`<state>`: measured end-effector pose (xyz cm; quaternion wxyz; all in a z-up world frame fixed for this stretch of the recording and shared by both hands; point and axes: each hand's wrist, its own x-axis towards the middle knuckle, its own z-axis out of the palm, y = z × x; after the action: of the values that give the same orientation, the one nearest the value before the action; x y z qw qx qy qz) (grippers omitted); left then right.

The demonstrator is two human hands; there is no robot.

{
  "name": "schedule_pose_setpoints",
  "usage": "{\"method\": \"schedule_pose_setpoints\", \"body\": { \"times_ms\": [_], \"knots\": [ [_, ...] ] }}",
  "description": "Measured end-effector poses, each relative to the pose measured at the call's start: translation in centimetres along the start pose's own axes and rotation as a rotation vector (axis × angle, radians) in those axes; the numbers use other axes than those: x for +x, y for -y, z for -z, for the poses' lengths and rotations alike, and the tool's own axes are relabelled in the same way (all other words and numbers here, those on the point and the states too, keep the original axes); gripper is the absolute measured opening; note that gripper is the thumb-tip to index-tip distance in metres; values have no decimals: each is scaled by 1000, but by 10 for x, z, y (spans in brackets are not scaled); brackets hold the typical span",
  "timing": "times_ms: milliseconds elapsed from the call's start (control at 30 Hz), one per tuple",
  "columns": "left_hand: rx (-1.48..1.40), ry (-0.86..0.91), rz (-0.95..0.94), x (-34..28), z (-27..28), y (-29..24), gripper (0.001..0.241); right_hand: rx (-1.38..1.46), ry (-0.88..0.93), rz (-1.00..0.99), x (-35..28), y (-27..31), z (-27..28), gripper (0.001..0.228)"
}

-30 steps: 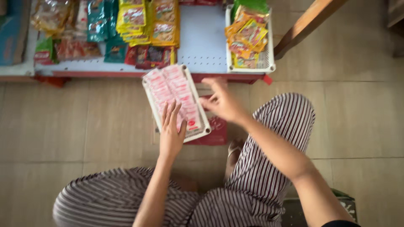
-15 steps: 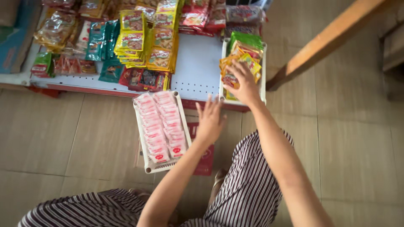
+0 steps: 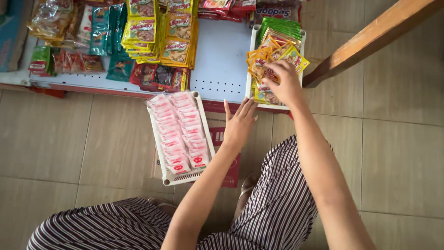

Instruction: The person sits on the floor and organizes small snack packets into white plastic baskets. They pick up packets from a nearby surface and arrange them neatly in rows within the baskets.

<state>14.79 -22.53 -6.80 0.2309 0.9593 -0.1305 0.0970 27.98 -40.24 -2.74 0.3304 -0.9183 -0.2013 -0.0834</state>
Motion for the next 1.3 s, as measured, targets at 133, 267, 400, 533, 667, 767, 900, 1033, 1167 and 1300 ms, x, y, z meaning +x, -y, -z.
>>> {"method": "schedule_pose_setpoints", "body": {
  "times_ms": [133,267,400,533,667,767,900,1033,1167,1300],
  "knots": [
    [-120,-35,48,1,8,-4,43,-147,-35,79,-4,6,-15,55],
    [-204,-46,87,11,15,-3,36,-314,-148,34,-6,-8,-18,52],
    [-255,-29,122,17,18,0,32,-161,-78,-157,-7,-17,-15,25],
    [-271,-50,116,16,18,0,33,-293,-19,-43,-9,-7,-24,33],
    [-252,-38,130,16,16,-2,36,-442,43,-63,-11,4,-38,55],
    [-238,-37,132,15,14,-2,37,-474,12,-12,-8,9,-42,47],
    [-223,-79,109,14,14,-2,35,-240,64,-100,-6,12,-30,25],
    [-252,-78,122,13,13,-3,35,160,79,-292,-14,12,-5,18],
    [-293,-85,148,13,13,-4,33,201,-140,-164,-23,1,19,17],
    [-286,-103,127,12,14,-4,34,71,-289,-283,-31,-11,33,16]
  ]
}}
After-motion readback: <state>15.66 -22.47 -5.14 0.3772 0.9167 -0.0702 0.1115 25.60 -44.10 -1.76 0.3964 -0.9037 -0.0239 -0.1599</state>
